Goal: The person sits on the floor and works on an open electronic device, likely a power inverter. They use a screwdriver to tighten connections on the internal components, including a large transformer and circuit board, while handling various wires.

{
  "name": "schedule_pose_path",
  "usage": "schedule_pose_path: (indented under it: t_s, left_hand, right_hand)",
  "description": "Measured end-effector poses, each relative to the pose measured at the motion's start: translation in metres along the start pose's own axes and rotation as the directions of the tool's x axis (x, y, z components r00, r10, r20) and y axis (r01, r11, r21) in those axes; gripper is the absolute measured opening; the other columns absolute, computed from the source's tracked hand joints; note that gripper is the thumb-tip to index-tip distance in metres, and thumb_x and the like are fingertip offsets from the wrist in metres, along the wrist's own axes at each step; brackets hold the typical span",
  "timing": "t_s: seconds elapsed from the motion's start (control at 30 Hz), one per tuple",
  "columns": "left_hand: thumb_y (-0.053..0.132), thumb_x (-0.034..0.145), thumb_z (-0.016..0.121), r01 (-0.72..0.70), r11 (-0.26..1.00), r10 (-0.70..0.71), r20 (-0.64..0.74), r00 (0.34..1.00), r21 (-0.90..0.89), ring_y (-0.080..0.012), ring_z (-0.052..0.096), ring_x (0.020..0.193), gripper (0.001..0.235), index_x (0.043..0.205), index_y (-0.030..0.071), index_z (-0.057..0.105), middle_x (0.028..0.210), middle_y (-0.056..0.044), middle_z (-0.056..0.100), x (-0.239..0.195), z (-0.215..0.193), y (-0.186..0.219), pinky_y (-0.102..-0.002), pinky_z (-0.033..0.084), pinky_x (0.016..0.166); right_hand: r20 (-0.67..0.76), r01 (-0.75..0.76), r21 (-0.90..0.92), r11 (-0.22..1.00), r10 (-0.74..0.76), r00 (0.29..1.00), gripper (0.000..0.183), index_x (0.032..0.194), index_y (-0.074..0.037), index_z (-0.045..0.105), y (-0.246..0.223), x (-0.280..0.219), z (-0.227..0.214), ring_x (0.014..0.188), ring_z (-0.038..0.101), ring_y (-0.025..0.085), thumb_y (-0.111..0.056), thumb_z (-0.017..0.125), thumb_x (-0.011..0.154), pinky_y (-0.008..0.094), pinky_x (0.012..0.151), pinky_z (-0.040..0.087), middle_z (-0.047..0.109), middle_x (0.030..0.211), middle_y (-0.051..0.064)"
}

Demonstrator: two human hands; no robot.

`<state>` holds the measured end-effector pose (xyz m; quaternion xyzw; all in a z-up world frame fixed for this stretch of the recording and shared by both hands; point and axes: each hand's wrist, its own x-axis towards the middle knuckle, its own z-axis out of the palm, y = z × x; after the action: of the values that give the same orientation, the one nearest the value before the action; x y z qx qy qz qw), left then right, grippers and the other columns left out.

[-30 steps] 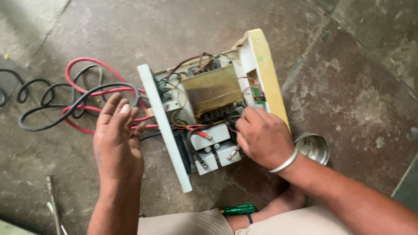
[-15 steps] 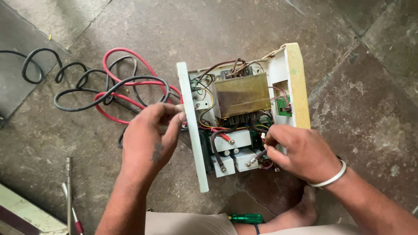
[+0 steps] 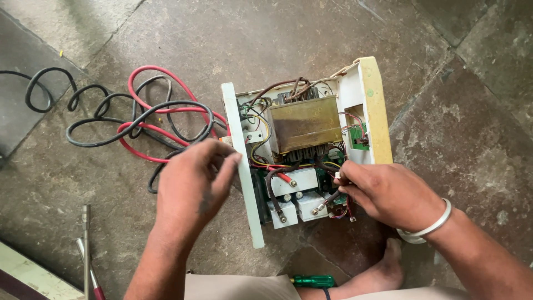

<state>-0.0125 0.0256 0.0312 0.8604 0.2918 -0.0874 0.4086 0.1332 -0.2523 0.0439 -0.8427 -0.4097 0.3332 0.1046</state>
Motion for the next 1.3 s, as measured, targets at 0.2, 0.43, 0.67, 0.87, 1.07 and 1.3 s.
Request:
schedule_pose_path:
  t_s: [0.2, 0.43, 0.67, 0.87, 1.07, 1.3]
  left_hand:
    - [0.034, 0.094, 0.058, -0.077, 0.984, 0.029, 0.283, 0.959, 0.162, -0.0402, 0.070, 0.076, 0.026, 0.106, 0.018, 0.075, 0.078, -0.015, 0.074, -0.022, 0.023, 0.022, -0.054, 0.054, 0.071]
    - [0.021, 0.087, 0.058, -0.077, 0.994, 0.043, 0.364, 0.930, 0.080, -0.0433, 0.068, 0.081, 0.024, 0.105, 0.011, 0.070, 0.080, -0.020, 0.072, -0.021, 0.024, 0.015, -0.057, 0.053, 0.074]
    - [0.035, 0.089, 0.062, -0.039, 0.998, 0.022, 0.269, 0.963, 0.059, -0.0370, 0.072, 0.077, 0.028, 0.109, 0.019, 0.074, 0.080, -0.013, 0.076, -0.019, 0.009, 0.010, -0.051, 0.055, 0.070]
    - [0.040, 0.089, 0.067, 0.053, 0.981, -0.085, 0.168, 0.982, 0.186, -0.0374, 0.071, 0.079, 0.028, 0.102, 0.016, 0.075, 0.083, -0.013, 0.076, -0.007, -0.005, -0.004, -0.050, 0.055, 0.071]
    - [0.032, 0.090, 0.066, -0.020, 0.950, -0.090, 0.335, 0.938, 0.311, -0.0426, 0.067, 0.085, 0.024, 0.093, 0.008, 0.071, 0.085, -0.019, 0.072, 0.002, 0.021, -0.012, -0.052, 0.052, 0.072]
    - [0.027, 0.087, 0.067, 0.029, 0.968, -0.102, 0.288, 0.952, 0.248, -0.0433, 0.067, 0.084, 0.025, 0.100, 0.006, 0.068, 0.085, -0.019, 0.073, 0.006, 0.041, -0.023, -0.051, 0.052, 0.069]
  right_hand:
    - [-0.078, 0.032, -0.031, 0.999, -0.034, 0.996, 0.021, 0.097, -0.009, 0.056, -0.002, 0.003, 0.012, 0.072, 0.068, 0.041, -0.022, 0.069, 0.089, 0.051, 0.060, 0.051, 0.068, 0.076, 0.016]
    - [-0.091, 0.014, -0.020, 1.000, -0.016, 0.996, 0.022, 0.099, -0.008, 0.058, -0.008, 0.007, 0.013, 0.076, 0.068, 0.041, -0.022, 0.070, 0.086, 0.050, 0.063, 0.052, 0.070, 0.081, 0.015]
    - [-0.045, 0.024, -0.062, 0.998, -0.027, 0.999, 0.023, 0.101, -0.012, 0.064, -0.018, 0.011, 0.013, 0.076, 0.068, 0.039, -0.022, 0.073, 0.082, 0.049, 0.065, 0.053, 0.069, 0.081, 0.015]
    - [-0.204, 0.064, 0.052, 0.997, -0.052, 0.978, 0.018, 0.101, -0.007, 0.059, -0.007, 0.008, 0.014, 0.077, 0.069, 0.038, -0.017, 0.070, 0.091, 0.047, 0.064, 0.052, 0.069, 0.082, 0.015]
    - [-0.225, 0.153, 0.075, 0.985, -0.133, 0.965, 0.019, 0.102, -0.006, 0.060, 0.004, -0.001, 0.011, 0.076, 0.068, 0.040, -0.015, 0.071, 0.089, 0.049, 0.063, 0.051, 0.069, 0.081, 0.015]
    - [-0.060, 0.182, 0.085, 0.980, -0.177, 0.982, 0.009, 0.095, -0.008, 0.064, 0.012, -0.004, 0.009, 0.083, 0.066, 0.034, -0.013, 0.065, 0.087, 0.047, 0.073, 0.052, 0.065, 0.083, 0.011]
